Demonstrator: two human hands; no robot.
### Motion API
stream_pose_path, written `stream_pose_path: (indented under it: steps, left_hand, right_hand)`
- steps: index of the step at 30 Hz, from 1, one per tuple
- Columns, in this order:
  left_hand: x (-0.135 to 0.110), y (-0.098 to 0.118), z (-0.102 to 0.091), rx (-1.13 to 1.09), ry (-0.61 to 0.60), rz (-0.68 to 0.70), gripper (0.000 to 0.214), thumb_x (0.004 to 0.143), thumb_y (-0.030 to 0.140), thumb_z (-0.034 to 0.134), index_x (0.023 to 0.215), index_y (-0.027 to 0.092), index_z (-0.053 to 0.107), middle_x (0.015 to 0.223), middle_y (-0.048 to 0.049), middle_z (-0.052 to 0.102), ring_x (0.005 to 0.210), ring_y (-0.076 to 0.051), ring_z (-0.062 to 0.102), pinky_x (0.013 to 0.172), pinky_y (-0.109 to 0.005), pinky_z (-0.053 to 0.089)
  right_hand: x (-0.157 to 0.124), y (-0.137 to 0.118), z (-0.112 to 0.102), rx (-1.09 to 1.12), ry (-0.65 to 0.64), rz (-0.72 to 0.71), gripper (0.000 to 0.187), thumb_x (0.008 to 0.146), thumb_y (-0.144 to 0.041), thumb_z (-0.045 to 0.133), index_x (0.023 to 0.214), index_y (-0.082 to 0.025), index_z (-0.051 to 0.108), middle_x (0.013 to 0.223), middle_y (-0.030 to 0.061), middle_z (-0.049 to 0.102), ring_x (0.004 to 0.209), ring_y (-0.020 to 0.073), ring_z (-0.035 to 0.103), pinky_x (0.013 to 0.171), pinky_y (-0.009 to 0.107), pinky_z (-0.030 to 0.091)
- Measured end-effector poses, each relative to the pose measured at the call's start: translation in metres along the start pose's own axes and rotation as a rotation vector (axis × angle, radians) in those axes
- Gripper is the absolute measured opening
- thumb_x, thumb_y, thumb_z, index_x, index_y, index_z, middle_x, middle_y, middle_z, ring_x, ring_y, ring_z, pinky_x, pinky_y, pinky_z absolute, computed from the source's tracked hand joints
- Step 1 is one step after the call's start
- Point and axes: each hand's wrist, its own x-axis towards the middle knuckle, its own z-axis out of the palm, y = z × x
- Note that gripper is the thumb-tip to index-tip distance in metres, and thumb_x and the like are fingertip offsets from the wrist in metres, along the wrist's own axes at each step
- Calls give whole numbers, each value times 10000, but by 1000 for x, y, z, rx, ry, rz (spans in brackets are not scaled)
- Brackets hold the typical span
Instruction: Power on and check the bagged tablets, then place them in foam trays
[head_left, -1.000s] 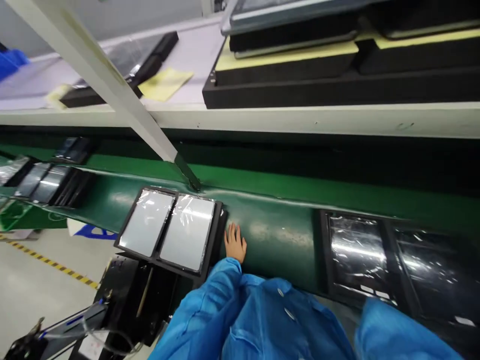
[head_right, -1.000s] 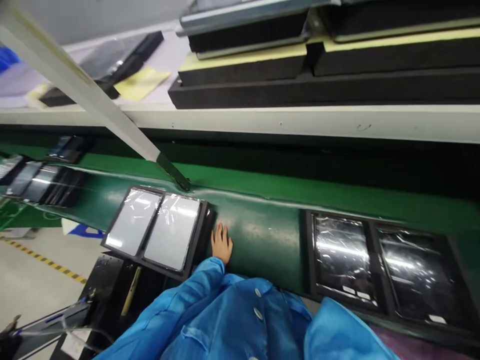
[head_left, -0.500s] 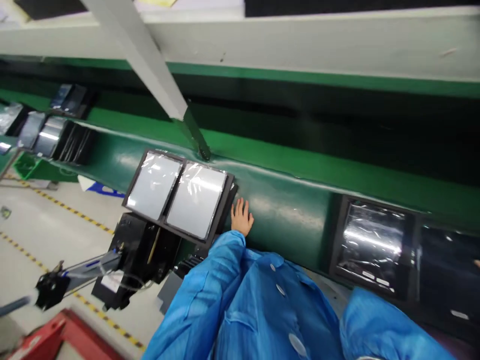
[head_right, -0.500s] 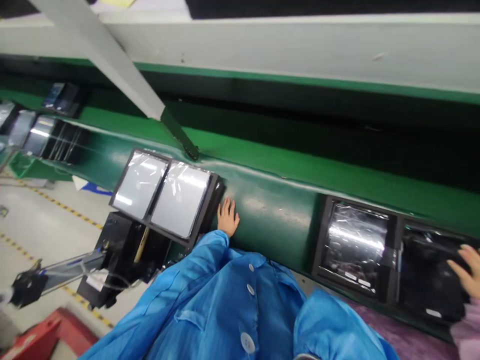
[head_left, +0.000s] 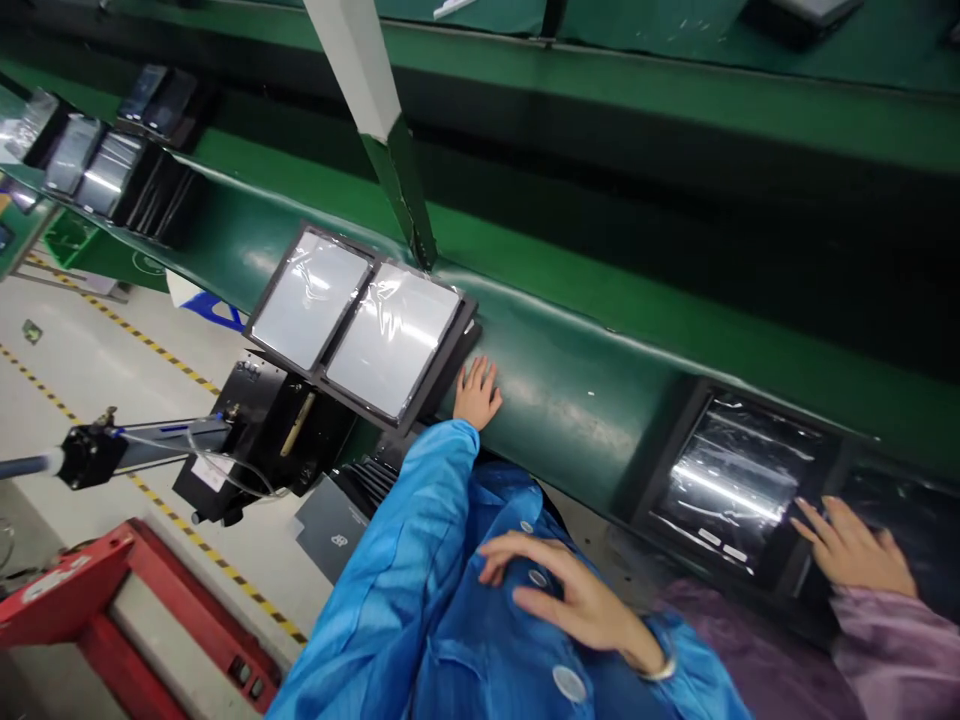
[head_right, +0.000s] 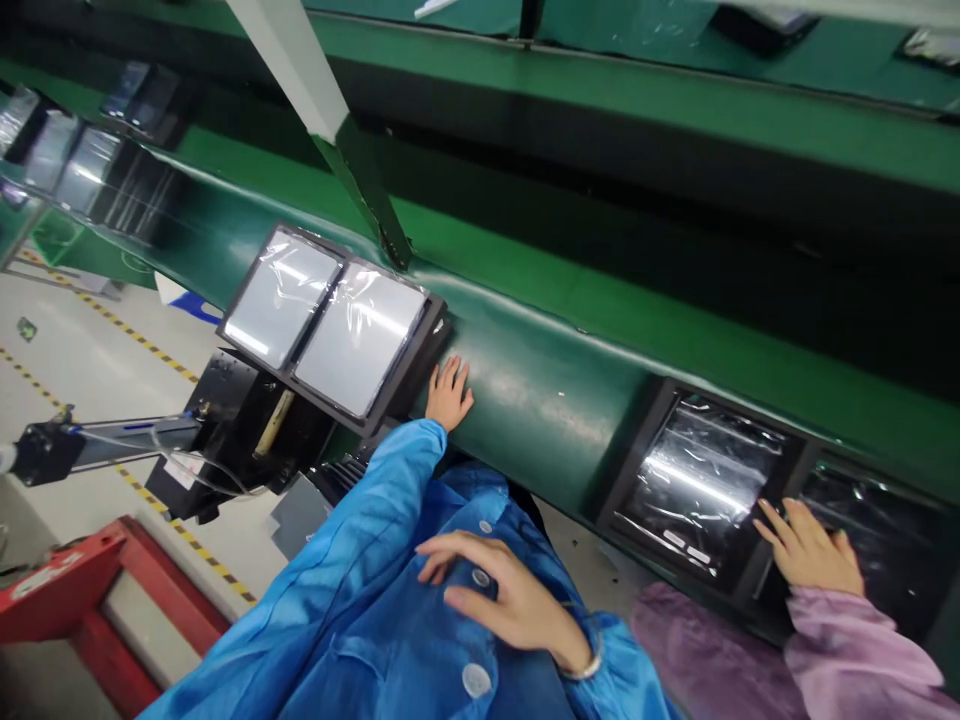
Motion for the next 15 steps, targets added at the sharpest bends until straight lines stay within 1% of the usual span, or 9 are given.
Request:
stream_pose_path:
  steps: [2, 4, 7, 8, 9, 10, 12, 14, 15]
  left_hand:
    - [1, 2, 2, 6, 19, -4, 592, 1006, 286, 484, 1564, 92, 457, 1682, -163, 344, 1579, -283, 290, 1318, -527, 193]
    - [1, 3, 5, 11, 40, -5, 595, 1009, 287, 471, 1571, 93, 446, 1691, -154, 330, 1586, -276, 272, 1325, -515, 159]
    - [2, 3, 11, 17, 71, -4, 598, 1016, 297, 450, 1586, 117, 428, 1709, -124, 301, 1598, -250, 236, 1334, -480, 113]
    - [2, 3, 13, 20, 87, -3, 594, 1021, 300, 435, 1588, 124, 424, 1711, -116, 299, 1600, -242, 229, 1334, -472, 107]
    - [2, 3, 15, 23, 106, 4, 590, 1024, 303, 421, 1588, 129, 424, 1711, -111, 302, 1599, -237, 230, 1333, -467, 109]
    - [3, 3, 17, 25, 129, 6, 587, 1026, 305, 410, 1588, 134, 423, 1710, -106, 307, 1598, -234, 233, 1332, -465, 113]
    - [4, 3, 23, 23, 165, -12, 582, 1024, 299, 404, 1584, 143, 424, 1710, -96, 309, 1598, -234, 231, 1330, -465, 119]
    - [5, 2, 30, 7, 197, -67, 578, 1023, 287, 401, 1581, 139, 416, 1715, -94, 297, 1602, -227, 218, 1331, -456, 119]
    - [6, 1, 34, -9, 212, -92, 570, 1024, 282, 400, 1580, 153, 412, 1720, -80, 288, 1604, -214, 210, 1333, -441, 115]
  right_hand:
    - [-27, 61, 9, 132, 137, 151, 328, 1039, -512, 594, 1309, -358, 697, 1039, 78, 754, 932, 256, 721, 882, 413, 569]
    - [-63, 129, 3, 169, 320, 301, 288, 1011, -552, 605, 1157, -355, 756, 941, 80, 750, 812, 253, 723, 805, 406, 573]
    - [-116, 228, -22, 169, 568, 499, 305, 948, -552, 712, 951, -248, 744, 807, 57, 707, 676, 203, 677, 718, 364, 580]
    - [-130, 257, -32, 167, 641, 571, 344, 965, -544, 711, 914, -203, 716, 772, 36, 681, 632, 171, 645, 691, 343, 583]
    - [-142, 283, -43, 168, 714, 634, 389, 1010, -536, 664, 903, -164, 693, 770, 23, 664, 614, 145, 622, 682, 329, 582]
    - [-152, 305, -55, 172, 784, 686, 415, 1053, -525, 608, 907, -144, 682, 799, 25, 664, 627, 134, 620, 690, 326, 584]
    - [-161, 339, -79, 177, 920, 748, 464, 1116, -502, 468, 944, -126, 680, 921, 65, 689, 715, 141, 655, 747, 361, 587]
    - [-159, 361, -105, 166, 1028, 767, 424, 1121, -481, 464, 1026, -126, 677, 1053, 96, 693, 837, 178, 684, 799, 402, 598]
    - [-153, 368, -118, 150, 1070, 760, 378, 1111, -465, 507, 1083, -127, 673, 1105, 103, 683, 896, 200, 686, 819, 416, 607]
